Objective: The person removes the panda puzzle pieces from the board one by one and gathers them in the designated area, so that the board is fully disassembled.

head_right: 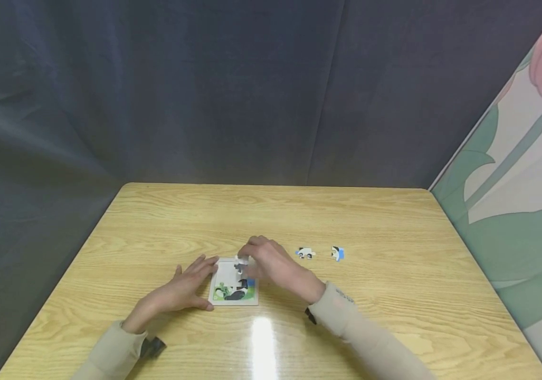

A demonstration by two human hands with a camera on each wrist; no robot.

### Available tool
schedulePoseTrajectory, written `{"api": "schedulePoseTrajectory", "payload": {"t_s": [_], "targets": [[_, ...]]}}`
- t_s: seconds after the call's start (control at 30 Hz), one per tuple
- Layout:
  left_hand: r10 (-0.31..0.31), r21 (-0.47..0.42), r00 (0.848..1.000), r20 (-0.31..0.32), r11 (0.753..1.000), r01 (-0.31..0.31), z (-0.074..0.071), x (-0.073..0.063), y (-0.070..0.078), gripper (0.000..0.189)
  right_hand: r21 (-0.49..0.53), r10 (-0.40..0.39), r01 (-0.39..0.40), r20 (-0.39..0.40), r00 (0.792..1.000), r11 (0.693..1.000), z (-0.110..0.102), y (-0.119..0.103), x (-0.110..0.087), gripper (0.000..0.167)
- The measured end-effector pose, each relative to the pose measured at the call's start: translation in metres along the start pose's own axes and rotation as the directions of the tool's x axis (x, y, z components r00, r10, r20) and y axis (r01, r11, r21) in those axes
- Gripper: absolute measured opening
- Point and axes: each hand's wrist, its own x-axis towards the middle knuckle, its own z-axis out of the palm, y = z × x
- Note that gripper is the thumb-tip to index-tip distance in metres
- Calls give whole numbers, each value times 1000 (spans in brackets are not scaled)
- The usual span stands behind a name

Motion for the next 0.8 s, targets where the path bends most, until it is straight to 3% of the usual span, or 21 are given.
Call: {"api": "schedulePoseTrajectory", "payload": {"t_s": [0.17, 0.3, 0.57, 0.8], "targets": [[-7, -7, 1000, 4, 1000, 7, 0, 0, 1, 84, 31, 30, -28, -93, 995, 999, -24, 25, -25, 27], [-14, -7, 1000, 8, 1000, 14, 0, -1, 0, 85, 9, 34, -33, -131, 991, 999, -32, 43, -53, 24], [-13, -3, 1000, 12, 1000, 13, 0, 0, 1, 87, -15, 13, -14, -54, 998, 1000, -25, 66, -105, 23], [1, 1, 1000, 5, 1000, -1, -1, 0, 0, 84, 57, 26, -26, -4, 1000, 998, -25, 77, -117, 22]]}}
